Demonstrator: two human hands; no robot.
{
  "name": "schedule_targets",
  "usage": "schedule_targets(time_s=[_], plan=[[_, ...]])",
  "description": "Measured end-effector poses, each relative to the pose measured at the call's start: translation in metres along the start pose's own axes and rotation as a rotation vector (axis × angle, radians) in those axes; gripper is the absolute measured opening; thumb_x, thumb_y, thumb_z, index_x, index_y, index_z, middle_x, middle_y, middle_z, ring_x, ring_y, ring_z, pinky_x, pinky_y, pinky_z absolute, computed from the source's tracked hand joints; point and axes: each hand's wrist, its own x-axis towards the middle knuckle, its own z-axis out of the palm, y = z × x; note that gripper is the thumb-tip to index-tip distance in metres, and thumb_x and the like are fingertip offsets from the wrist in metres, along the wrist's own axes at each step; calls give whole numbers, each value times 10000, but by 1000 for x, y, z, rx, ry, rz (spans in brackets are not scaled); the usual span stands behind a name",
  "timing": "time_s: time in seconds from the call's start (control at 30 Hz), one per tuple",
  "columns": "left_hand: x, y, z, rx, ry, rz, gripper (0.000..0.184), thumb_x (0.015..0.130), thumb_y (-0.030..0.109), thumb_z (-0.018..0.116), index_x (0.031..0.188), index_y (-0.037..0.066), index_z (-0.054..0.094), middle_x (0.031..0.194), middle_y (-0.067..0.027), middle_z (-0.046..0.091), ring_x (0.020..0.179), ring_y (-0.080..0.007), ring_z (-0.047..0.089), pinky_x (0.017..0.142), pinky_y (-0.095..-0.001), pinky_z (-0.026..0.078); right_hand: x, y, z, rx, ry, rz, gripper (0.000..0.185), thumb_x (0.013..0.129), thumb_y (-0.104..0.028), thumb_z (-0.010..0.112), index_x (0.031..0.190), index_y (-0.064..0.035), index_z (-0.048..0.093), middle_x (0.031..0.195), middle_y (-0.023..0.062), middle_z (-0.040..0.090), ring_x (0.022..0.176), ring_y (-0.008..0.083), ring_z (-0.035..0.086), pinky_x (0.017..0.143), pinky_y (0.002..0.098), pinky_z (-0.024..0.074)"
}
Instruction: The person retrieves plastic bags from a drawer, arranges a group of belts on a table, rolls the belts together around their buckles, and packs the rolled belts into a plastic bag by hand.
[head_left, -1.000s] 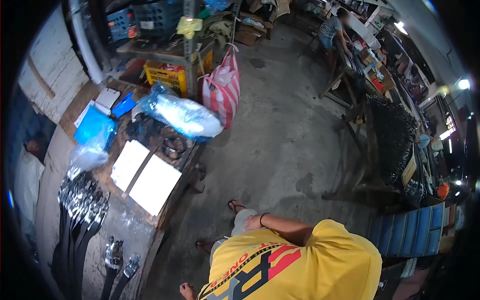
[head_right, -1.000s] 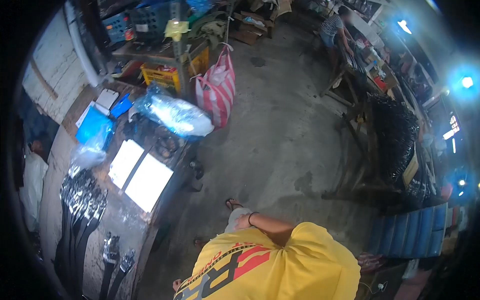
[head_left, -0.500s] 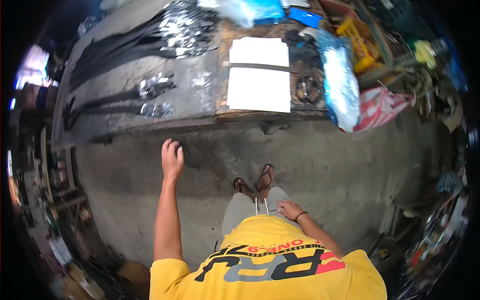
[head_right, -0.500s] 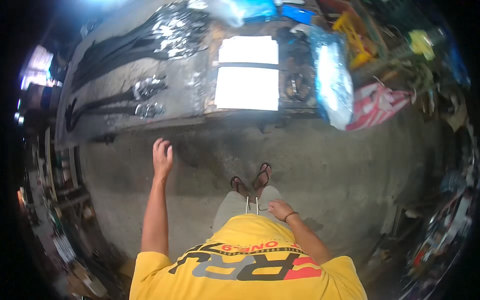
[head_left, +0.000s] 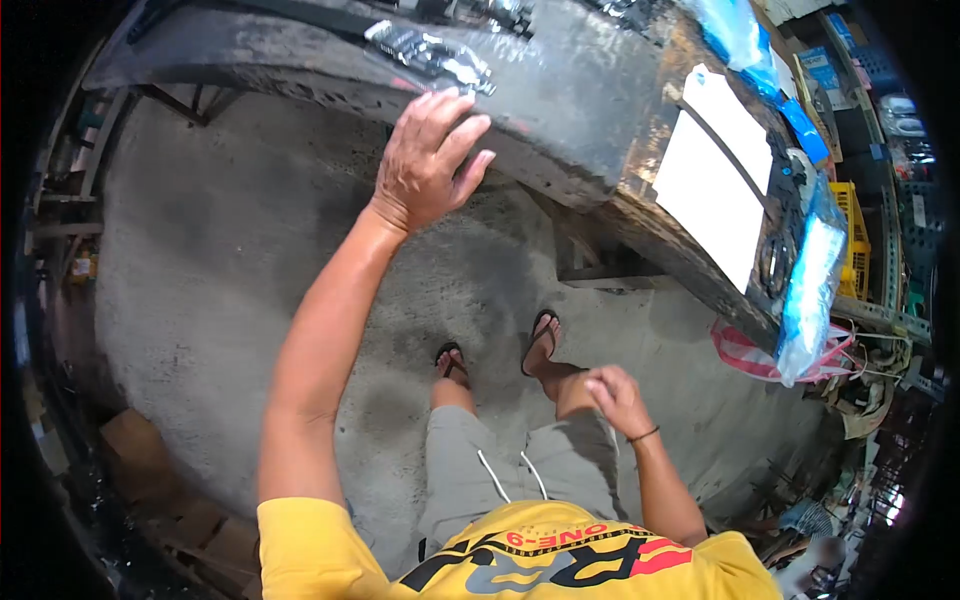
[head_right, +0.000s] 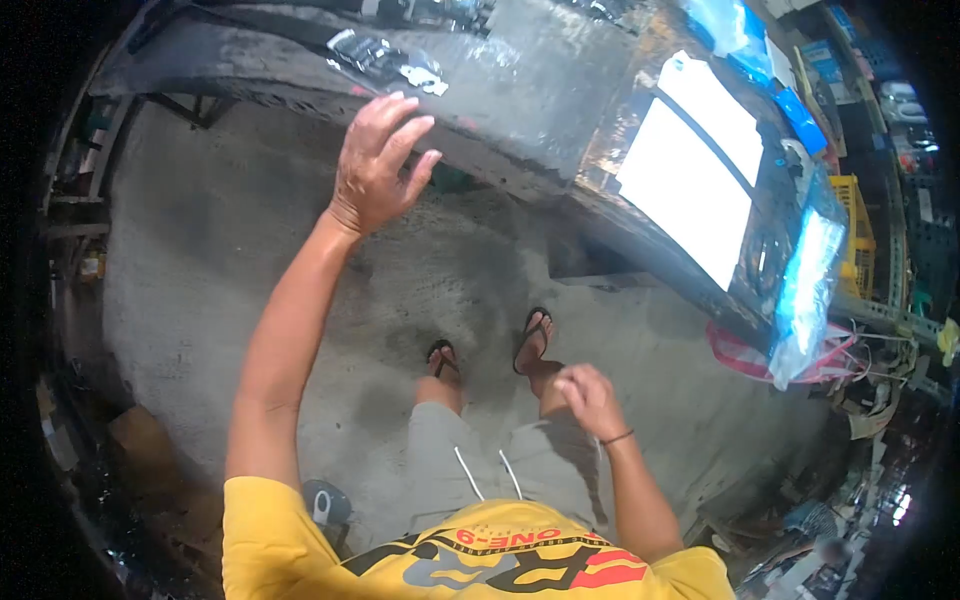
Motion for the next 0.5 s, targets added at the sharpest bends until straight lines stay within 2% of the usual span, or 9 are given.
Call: schedule_targets(time_s=[0.07,0.2,0.23,0.27,0.33,0.37,0.43,0.47,0.5], plan=[[-5,-10,18,1,81,67,411,734,166,717,1109,86,569,1183,-106,508,1150,-289,473,994,-423,386,45,24,7,-86,74,-22,199,842,-186,582,894,5,595,829,166,589,770,319,580,704,369,462],[-10,-29,50,93,241,209,378,761,256,686,1086,99,572,1134,-75,535,1108,-258,489,972,-398,384,129,81,20,142,394,77,245,892,-220,567,925,19,614,798,72,604,770,129,547,686,285,442],[-13,-37,54,128,218,261,493,770,295,698,1186,87,536,1226,-106,498,1153,-286,472,997,-417,366,150,92,20,201,478,10,223,899,-192,563,925,26,602,822,45,595,783,115,550,693,269,445],[-10,-39,58,117,246,264,493,770,295,698,1186,87,536,1226,-106,498,1153,-286,472,997,-417,366,173,103,18,257,563,-66,200,906,-164,558,925,33,590,846,17,587,796,100,554,701,254,448],[1,-41,64,195,420,396,437,838,383,591,1118,49,551,1091,-131,546,1018,-297,521,898,-418,413,215,144,15,265,749,-89,203,904,-147,555,963,46,575,873,54,593,831,123,561,738,259,452],[5,-54,72,204,508,505,396,837,363,587,1058,34,570,1073,-135,548,1012,-287,520,881,-400,421,237,166,12,243,770,-96,203,904,-147,555,963,46,575,873,54,593,831,123,561,738,259,452],[7,-58,76,193,538,557,388,838,344,590,1056,24,568,1068,-141,548,1003,-285,521,874,-393,423,283,208,2,666,881,-233,206,894,-148,570,1015,19,566,953,77,588,861,153,565,768,280,468],[8,-61,76,197,540,610,381,840,326,593,1055,13,566,1063,-146,548,993,-283,522,867,-387,425,309,223,-3,651,887,-247,206,894,-148,570,1015,19,566,953,77,588,861,153,565,768,280,468],[8,-61,75,245,569,632,399,854,335,575,1072,1,558,1041,-151,544,977,-284,523,853,-376,427,336,235,-6,799,1000,-227,233,879,-162,587,1044,0,558,999,96,583,876,183,572,770,304,480]])
